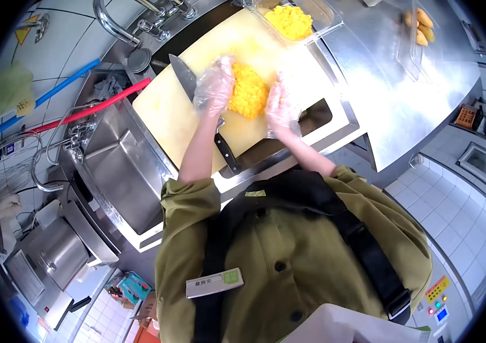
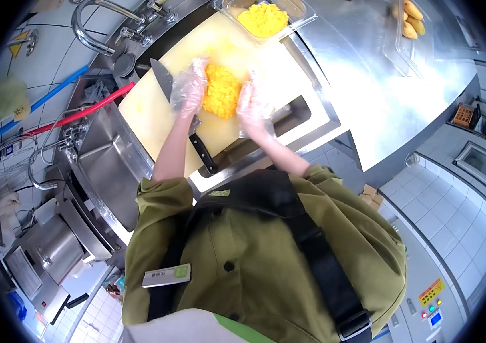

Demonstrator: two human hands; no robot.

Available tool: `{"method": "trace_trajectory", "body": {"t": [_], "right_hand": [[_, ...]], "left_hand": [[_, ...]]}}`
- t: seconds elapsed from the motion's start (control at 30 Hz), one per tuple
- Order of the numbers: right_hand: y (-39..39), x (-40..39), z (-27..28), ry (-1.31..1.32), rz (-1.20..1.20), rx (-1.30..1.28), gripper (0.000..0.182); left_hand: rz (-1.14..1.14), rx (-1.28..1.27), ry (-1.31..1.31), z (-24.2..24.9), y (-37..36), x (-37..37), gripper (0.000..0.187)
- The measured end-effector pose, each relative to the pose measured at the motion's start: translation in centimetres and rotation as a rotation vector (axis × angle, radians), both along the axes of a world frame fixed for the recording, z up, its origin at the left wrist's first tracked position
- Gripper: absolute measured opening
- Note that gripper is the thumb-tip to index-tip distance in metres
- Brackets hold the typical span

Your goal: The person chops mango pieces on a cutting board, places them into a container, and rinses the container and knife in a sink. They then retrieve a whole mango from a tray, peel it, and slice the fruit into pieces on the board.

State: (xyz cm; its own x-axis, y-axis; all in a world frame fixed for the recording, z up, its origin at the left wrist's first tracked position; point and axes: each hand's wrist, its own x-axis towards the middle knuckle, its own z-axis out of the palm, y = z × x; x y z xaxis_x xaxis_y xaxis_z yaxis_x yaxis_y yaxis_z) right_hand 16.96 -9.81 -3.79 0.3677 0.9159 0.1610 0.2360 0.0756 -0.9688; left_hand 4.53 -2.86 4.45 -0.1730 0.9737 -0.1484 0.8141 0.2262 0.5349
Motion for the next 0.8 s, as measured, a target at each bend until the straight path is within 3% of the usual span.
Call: {"method": "trace_trajectory", "body": {"t": [0.03, 0.1, 0.13, 0.2, 0.27, 0.33, 0.43, 0.53, 0.6, 0.67, 0.7, 0.77, 0.8], "right_hand": [[0.2, -1.1, -0.4, -0.124, -0.025, 0.027, 0.033], [0.9, -3.4, -0.3, -0.256, -0.062, 0.065, 0.037], [1.6, -4.1, 1.3, -0.105, -0.046, 0.006, 0.037], [2.7, -4.9, 5.0, 0.198, -0.013, -0.113, 0.037], [4.6, -5.5, 3.8, 0.577, 0.033, -0.19, 0.036], [6.1, -5.7, 2.2, 0.945, 0.085, -0.264, 0.036], [6.7, -6.1, 0.9, 1.358, 0.159, -0.28, 0.034], [7.2, -5.6, 4.4, 1.188, 0.22, -0.145, 0.028], [8.9, -3.8, 8.6, 1.08, 0.049, -0.137, 0.031], [10.6, -1.5, 12.4, 0.688, 0.046, -0.007, 0.027], [11.9, 0.2, 13.6, 0.344, 0.122, 0.118, 0.024], [14.5, 2.5, 15.6, 0.417, 0.096, 0.159, 0.024], [15.7, 3.7, 16.0, 0.453, 0.082, 0.18, 0.024]], "left_hand": [[-0.012, -0.061, -0.064, -0.1, -0.5, 0.3, 0.037], [-0.11, 0.15, -0.267, -5.1, -1.1, 0.1, 0.04], [-0.164, 0.262, -0.363, -6.6, -1.0, 0.0, 0.042], [0.048, 0.033, -0.473, -3.5, -1.7, 0.6, 0.039], [0.239, -0.099, -0.709, 0.0, -1.5, 1.0, 0.037], [0.467, 0.06, -1.21, -3.2, -1.2, 1.4, 0.036], [0.597, 0.182, -1.573, -4.0, -0.7, 1.8, 0.039], [0.612, 0.157, -1.74, -0.2, 0.1, 2.4, 0.04], [0.462, 0.165, -1.875, 2.1, 1.8, 3.6, 0.039], [0.283, 0.202, -1.914, 7.1, 4.1, 5.8, 0.037], [0.241, 0.258, -1.884, 7.7, 5.7, 6.9, 0.037], [0.172, 0.356, -1.96, 7.9, 8.9, 9.7, 0.032], [0.141, 0.489, -1.786, 8.1, 9.8, 10.8, 0.027]]}}
